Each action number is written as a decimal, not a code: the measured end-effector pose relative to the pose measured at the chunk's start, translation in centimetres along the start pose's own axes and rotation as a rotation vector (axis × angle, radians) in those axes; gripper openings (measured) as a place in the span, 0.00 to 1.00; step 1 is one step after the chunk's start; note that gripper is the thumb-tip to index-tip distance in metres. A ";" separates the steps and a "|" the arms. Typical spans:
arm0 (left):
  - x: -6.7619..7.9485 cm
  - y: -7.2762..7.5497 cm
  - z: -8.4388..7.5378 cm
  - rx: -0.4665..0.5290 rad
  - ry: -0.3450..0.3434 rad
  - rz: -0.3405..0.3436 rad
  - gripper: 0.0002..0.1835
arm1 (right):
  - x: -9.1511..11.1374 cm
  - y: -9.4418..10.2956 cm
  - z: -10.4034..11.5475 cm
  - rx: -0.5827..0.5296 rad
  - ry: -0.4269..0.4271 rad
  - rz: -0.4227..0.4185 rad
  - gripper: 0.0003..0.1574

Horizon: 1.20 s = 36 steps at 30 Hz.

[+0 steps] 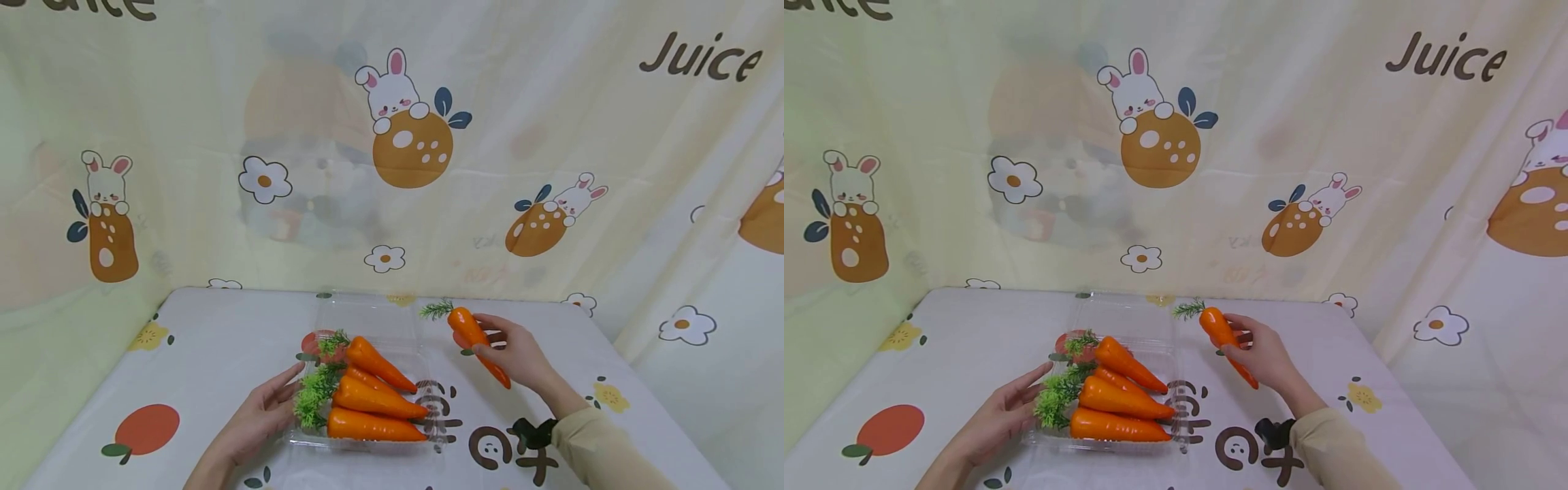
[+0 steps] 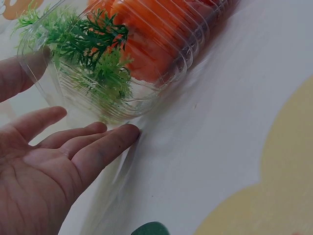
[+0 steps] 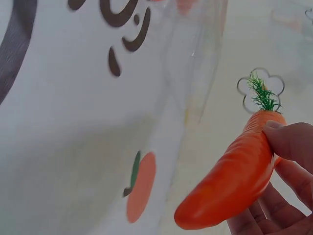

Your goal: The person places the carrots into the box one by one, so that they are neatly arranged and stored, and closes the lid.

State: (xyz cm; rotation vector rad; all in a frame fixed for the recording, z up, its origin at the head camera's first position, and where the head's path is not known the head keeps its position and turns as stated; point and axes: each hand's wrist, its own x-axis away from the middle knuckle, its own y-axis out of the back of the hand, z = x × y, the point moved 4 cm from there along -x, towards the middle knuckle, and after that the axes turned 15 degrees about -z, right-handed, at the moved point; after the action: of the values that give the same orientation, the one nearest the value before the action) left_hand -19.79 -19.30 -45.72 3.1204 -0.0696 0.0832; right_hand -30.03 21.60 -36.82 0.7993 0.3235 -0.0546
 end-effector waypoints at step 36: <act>0.0 -0.1 -0.2 -0.004 0.002 -0.014 0.43 | 2.1 -4.3 9.5 -0.167 0.330 0.201 0.31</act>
State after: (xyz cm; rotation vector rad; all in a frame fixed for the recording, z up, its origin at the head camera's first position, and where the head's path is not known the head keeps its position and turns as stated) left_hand -19.81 -19.24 -45.55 3.1160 -0.0473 0.0861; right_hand -26.24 12.00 -34.29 0.6701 0.5500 0.2920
